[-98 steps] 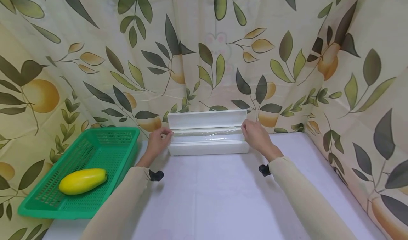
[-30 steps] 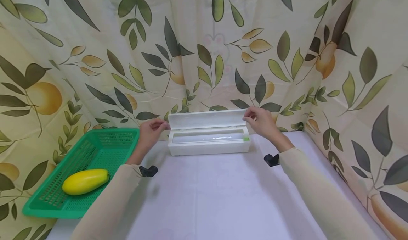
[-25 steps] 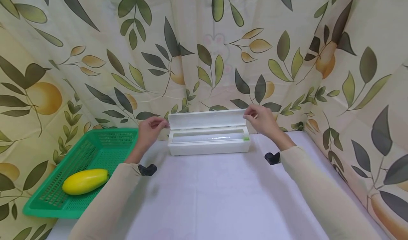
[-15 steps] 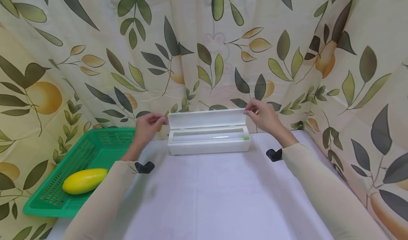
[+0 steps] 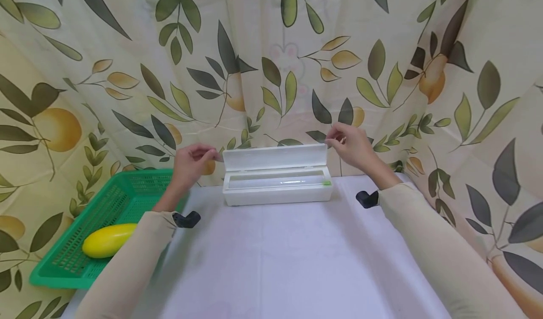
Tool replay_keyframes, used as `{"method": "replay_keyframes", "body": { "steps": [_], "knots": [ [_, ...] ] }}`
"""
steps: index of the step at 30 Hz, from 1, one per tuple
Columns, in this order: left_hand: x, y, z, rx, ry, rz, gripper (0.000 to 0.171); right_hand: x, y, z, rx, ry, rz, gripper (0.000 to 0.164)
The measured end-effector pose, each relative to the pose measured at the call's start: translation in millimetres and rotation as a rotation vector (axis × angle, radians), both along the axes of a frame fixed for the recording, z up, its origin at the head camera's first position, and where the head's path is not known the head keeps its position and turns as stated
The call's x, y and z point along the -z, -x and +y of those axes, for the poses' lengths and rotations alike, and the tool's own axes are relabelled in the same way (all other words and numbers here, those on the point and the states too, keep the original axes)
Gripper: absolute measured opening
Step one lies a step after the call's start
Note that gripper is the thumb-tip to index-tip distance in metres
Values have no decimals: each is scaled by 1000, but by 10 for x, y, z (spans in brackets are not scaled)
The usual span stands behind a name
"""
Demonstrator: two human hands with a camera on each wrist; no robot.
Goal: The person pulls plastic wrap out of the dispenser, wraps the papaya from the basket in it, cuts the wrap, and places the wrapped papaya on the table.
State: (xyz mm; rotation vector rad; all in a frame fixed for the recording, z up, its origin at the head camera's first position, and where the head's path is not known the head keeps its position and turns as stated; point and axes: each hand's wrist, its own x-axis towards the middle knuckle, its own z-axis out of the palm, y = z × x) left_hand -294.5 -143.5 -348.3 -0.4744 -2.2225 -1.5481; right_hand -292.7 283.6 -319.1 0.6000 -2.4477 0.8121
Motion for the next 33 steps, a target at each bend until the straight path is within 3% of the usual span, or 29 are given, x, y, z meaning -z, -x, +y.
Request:
{"method": "replay_keyframes", "body": {
  "steps": [13,18,33],
  "knots": [
    [-232,-107,-17,9,2,61,15,-238,-47,-7,50,-8,-10,5],
    [-350,-180,-10,34,-21,91,14,-330,-76,-8,43,0,29,5],
    [-575,-242,-42,53,-34,175,11,-562,-176,-3,33,53,80,7]
  ]
}}
